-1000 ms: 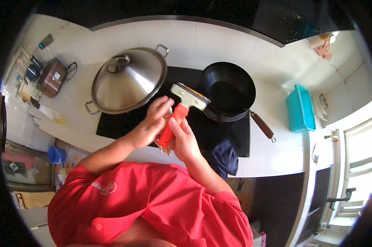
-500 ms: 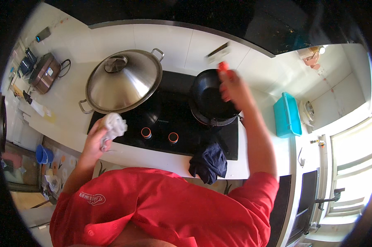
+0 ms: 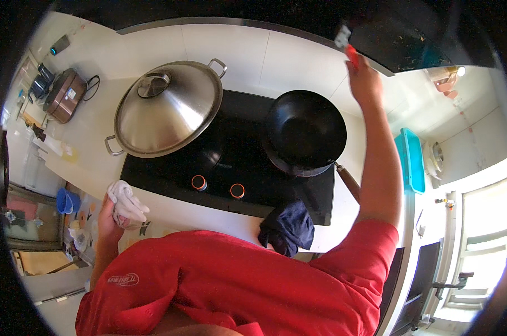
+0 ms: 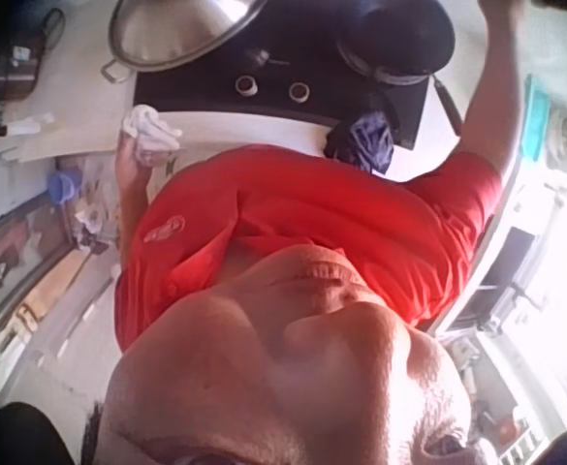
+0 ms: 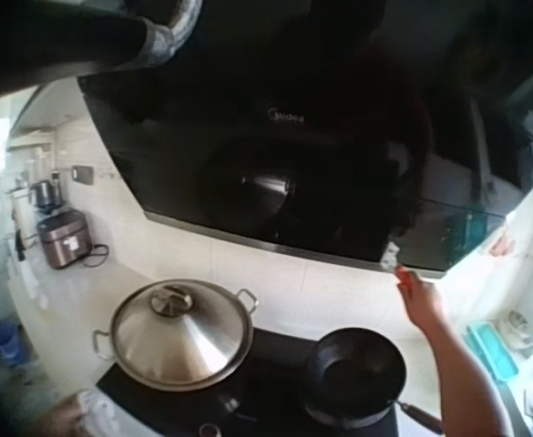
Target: The person cleans a range hood by spraying liquid from a bottle onto the surface, wiping it with a cloth, and using a scraper tool to remove grime.
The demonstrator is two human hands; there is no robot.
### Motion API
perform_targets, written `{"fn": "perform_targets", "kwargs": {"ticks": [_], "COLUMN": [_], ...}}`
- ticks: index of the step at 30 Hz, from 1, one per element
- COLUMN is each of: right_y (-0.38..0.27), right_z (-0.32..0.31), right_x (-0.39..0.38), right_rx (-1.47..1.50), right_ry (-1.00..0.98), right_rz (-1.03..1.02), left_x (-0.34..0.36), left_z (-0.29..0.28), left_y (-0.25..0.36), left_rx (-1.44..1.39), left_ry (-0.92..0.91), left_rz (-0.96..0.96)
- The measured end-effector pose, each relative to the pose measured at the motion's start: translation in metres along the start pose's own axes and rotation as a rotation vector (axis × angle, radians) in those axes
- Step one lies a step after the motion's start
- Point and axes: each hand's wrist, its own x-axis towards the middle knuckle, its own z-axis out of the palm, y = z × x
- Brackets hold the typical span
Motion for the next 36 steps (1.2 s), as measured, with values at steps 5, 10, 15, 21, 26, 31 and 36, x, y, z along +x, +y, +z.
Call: {"fn": "perform_targets", "kwargs": {"ticks": [5, 10, 15, 21, 26, 31, 36], "right_y": [-0.078, -0.051, -0.006, -0.165, -0.149, -0.072, -0.237], "right_z": [0.024, 0.007, -0.011, 0.032, 0.021, -0.018, 0.010], "right_x": [0.004, 0.003, -0.008, 0.014, 0.009, -0.008, 0.017], "right_rx": [0.069, 0.040, 0.069, 0.153, 0.222, 0.101, 0.179], "right_ry": [-0.006, -0.052, 0.064, -0.059, -0.008, 0.155, -0.058], "right_rz": [0.039, 0.076, 0.109, 0.000, 0.059, 0.064, -0.046], "left_x": [0.023, 0.037, 0.043, 0.059, 0.068, 0.074, 0.075], "left_z": [0.023, 0.040, 0.036, 0.081, 0.069, 0.026, 0.048], "left_y": [-0.007, -0.002, -0.017, -0.020, -0.035, -0.038, -0.038], "left_rx": [0.043, 0.015, 0.033, -0.065, -0.042, -0.098, -0.044], "left_ry": [-0.075, -0.292, -0.259, -0.504, -0.509, -0.437, -0.601], "left_rz": [-0.072, -0.138, -0.144, -0.305, -0.265, -0.266, -0.312]}}
